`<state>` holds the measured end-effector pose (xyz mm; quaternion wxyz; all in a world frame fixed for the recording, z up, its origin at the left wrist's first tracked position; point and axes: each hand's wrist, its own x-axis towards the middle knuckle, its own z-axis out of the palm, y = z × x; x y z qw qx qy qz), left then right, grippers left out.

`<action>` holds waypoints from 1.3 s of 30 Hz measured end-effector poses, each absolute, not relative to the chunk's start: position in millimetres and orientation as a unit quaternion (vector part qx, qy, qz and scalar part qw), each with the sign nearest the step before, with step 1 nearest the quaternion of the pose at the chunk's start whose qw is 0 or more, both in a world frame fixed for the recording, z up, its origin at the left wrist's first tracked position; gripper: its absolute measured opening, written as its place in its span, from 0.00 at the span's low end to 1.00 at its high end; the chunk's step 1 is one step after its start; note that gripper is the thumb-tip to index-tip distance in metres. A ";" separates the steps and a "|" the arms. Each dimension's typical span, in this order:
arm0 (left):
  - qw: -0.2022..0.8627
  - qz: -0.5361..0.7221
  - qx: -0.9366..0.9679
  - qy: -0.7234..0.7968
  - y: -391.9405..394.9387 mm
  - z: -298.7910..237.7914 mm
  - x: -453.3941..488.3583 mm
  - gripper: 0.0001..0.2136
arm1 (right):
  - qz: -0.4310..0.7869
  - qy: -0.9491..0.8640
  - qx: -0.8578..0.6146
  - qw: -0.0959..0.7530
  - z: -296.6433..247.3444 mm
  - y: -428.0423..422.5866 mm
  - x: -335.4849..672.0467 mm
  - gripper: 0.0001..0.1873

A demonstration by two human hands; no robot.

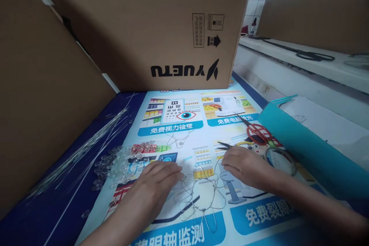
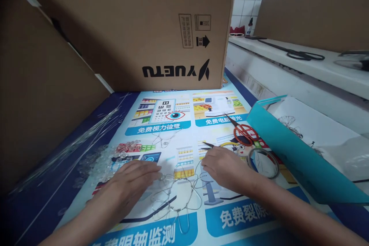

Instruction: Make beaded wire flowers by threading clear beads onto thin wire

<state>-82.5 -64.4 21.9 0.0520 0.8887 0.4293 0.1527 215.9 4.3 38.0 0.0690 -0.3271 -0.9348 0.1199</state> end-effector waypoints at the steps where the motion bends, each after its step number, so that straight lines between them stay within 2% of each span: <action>1: 0.050 0.147 0.891 0.426 -63.4 18.9 -83.0 0.18 | 0.128 -0.930 -0.334 0.079 35.7 5.3 217.8 0.13; 7: 0.055 0.145 0.897 0.413 -60.5 7.0 -83.5 0.19 | 0.157 -0.918 -0.354 0.086 34.0 16.2 225.2 0.11; 19: 0.050 0.166 0.884 0.435 -52.7 2.6 -80.6 0.11 | 0.144 -0.933 -0.327 0.028 45.1 3.1 225.1 0.06; 24: 0.034 0.134 0.881 0.453 -55.8 9.8 -82.0 0.12 | 0.110 -0.940 -0.324 0.003 45.1 -3.1 220.9 0.11; 39: 0.025 0.050 0.880 0.471 -59.0 28.0 -86.7 0.14 | 0.058 -0.938 -0.337 -0.060 58.3 7.2 238.0 0.11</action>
